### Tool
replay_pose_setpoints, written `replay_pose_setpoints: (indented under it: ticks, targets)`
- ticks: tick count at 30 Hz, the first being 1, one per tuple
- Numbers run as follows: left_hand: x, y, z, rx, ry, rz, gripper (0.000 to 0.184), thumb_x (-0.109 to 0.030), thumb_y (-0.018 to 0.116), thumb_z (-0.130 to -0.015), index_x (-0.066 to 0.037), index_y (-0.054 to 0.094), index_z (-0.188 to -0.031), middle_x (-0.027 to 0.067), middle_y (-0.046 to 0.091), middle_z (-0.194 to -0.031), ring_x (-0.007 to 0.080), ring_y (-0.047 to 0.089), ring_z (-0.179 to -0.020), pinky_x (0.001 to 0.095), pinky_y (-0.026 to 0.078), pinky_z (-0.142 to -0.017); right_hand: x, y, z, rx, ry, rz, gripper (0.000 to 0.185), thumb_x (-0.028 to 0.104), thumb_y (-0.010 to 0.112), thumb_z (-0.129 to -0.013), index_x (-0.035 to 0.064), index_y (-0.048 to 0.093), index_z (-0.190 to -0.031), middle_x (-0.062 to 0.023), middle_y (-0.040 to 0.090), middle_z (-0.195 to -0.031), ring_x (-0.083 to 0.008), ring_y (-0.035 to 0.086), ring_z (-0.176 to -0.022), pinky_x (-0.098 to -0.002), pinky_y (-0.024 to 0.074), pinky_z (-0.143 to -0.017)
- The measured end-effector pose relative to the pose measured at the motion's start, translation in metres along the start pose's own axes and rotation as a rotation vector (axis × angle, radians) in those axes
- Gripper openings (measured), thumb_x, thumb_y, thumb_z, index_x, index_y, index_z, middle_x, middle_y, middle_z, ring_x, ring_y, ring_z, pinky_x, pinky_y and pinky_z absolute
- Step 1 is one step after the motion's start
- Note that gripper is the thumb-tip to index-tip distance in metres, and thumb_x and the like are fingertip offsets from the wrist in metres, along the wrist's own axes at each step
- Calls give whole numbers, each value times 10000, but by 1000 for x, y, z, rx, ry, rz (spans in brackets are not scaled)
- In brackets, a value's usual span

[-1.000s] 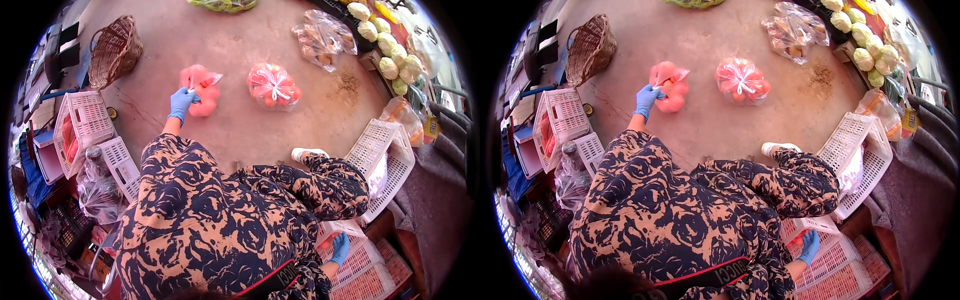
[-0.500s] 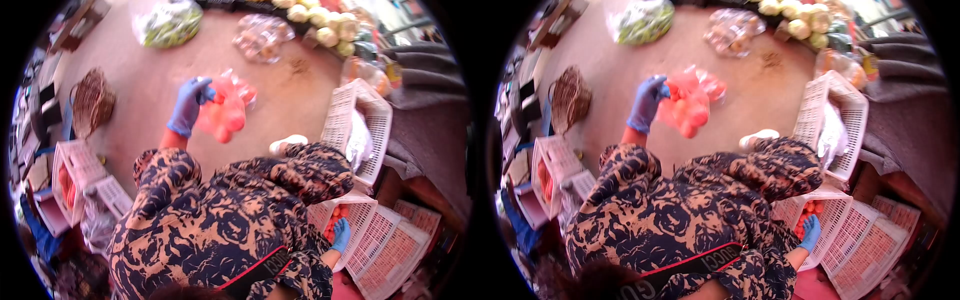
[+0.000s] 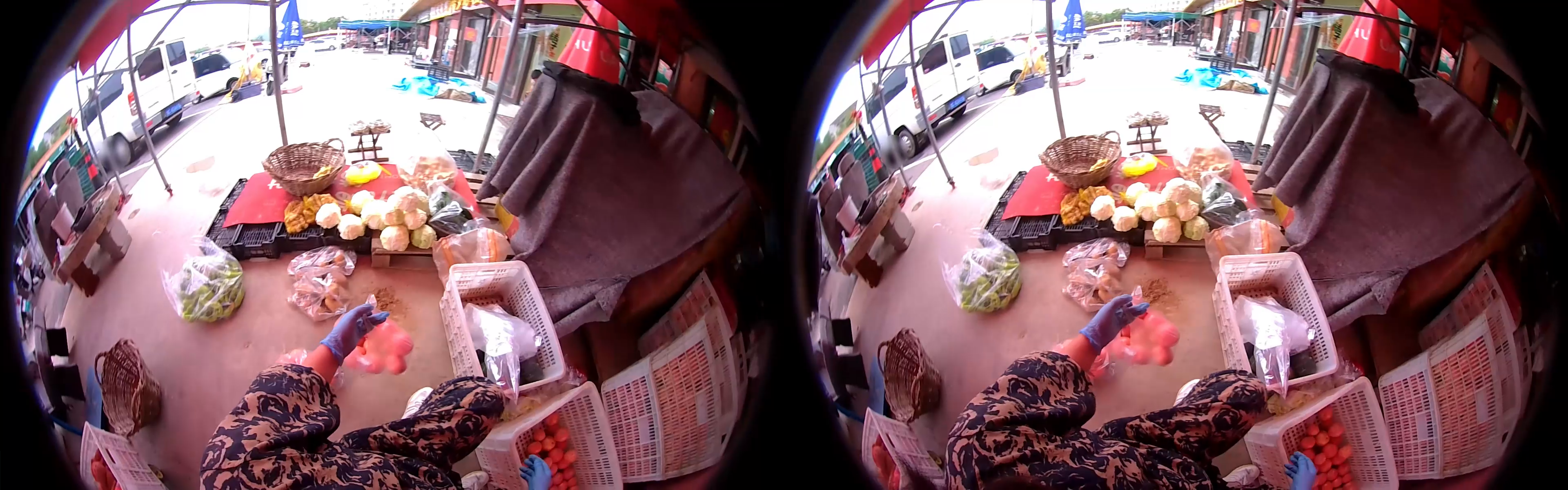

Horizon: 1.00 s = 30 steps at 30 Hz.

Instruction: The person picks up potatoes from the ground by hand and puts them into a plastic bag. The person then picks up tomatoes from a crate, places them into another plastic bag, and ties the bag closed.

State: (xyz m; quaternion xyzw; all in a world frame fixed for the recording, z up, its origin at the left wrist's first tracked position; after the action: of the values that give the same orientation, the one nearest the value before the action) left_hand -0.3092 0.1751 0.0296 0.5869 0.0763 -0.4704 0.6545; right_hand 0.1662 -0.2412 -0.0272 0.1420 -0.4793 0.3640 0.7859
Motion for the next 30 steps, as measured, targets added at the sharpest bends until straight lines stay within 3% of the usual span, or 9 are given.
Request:
replay_pose_setpoints:
  ticks: [6, 10, 14, 17, 20, 22, 23, 27, 30]
  targets:
    - [61, -3, -95, -48, -96, 116, 258, -285, 552, -841, -39, 578, -915, 84, 641, -885, 193, 589, -854, 289, 442, -821, 29, 57, -17, 198, -134, -5, 258, 205, 491, -889, 18, 579, -1043, -54, 624, -853, -164, 602, -714, -264, 491, -638]
    - [101, -13, -126, -112, -239, 206, 272, -330, 575, -816, -59, 588, -829, 54, 619, -773, 196, 577, -749, 316, 466, -763, 56, 115, -30, 350, -179, 66, 236, 161, 483, -897, -9, 587, -1021, -100, 631, -894, -175, 625, -730, -254, 506, -647]
    - [146, -38, -144, -180, -285, -85, 247, -332, 538, -835, -96, 609, -858, 31, 635, -820, 149, 582, -772, 266, 449, -734, 73, 168, -53, 470, -184, 65, 215, 146, 488, -901, 0, 603, -1010, -73, 641, -883, -132, 616, -735, -237, 491, -656]
    - [138, 4, -123, -128, -359, -55, 211, -260, 528, -851, -72, 615, -890, 27, 635, -836, 96, 555, -721, 230, 422, -637, 71, 207, -82, 546, -199, 106, 232, 158, 488, -903, -3, 602, -1025, -85, 641, -884, -158, 622, -746, -263, 500, -670]
    - [170, -24, -133, -89, -369, -136, 209, -242, 555, -835, -47, 624, -861, 42, 623, -791, 159, 570, -772, 247, 441, -698, 82, 238, -91, 604, -204, 204, 233, 163, 509, -894, -5, 609, -1021, -69, 636, -888, -138, 601, -761, -256, 486, -686]
    - [182, -41, -132, 96, -444, -274, 213, -201, 516, -861, -24, 634, -851, 23, 615, -785, 96, 531, -704, 215, 407, -624, 87, 256, -96, 614, -245, 288, 229, 161, 515, -891, -10, 615, -1007, -57, 634, -886, -119, 586, -767, -242, 474, -694]
    - [186, -43, -129, 56, -390, -268, 225, -207, 513, -865, -19, 637, -849, 16, 605, -763, 86, 502, -663, 214, 387, -586, 79, 263, -106, 609, -392, 372, 222, 156, 525, -884, -14, 621, -990, -44, 630, -889, -101, 565, -786, -226, 461, -699]
    - [187, -45, -128, 93, -284, -367, 233, -207, 516, -863, -15, 639, -814, 6, 582, -706, 68, 445, -579, 222, 355, -516, 52, 294, -143, 744, -157, 225, 208, 139, 544, -868, -12, 622, -988, -40, 625, -922, -95, 556, -842, -231, 453, -759]
    - [185, -30, -121, 14, -94, -741, 266, -245, 501, -845, -33, 615, -733, 26, 571, -672, 109, 451, -542, 248, 354, -463, 63, 317, -146, 811, -227, 220, 220, 144, 535, -873, -12, 615, -1006, -40, 621, -942, -104, 560, -861, -238, 451, -786]
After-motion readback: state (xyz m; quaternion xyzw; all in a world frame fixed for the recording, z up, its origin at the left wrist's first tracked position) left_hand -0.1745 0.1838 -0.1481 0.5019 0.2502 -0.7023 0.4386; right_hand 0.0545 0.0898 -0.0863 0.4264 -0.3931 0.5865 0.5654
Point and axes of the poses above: each hand's wrist, its own z-axis away from the middle knuckle, its own y-axis out of the palm, x = y × z, the point moved 2 cm from there along -z, towards the middle knuckle
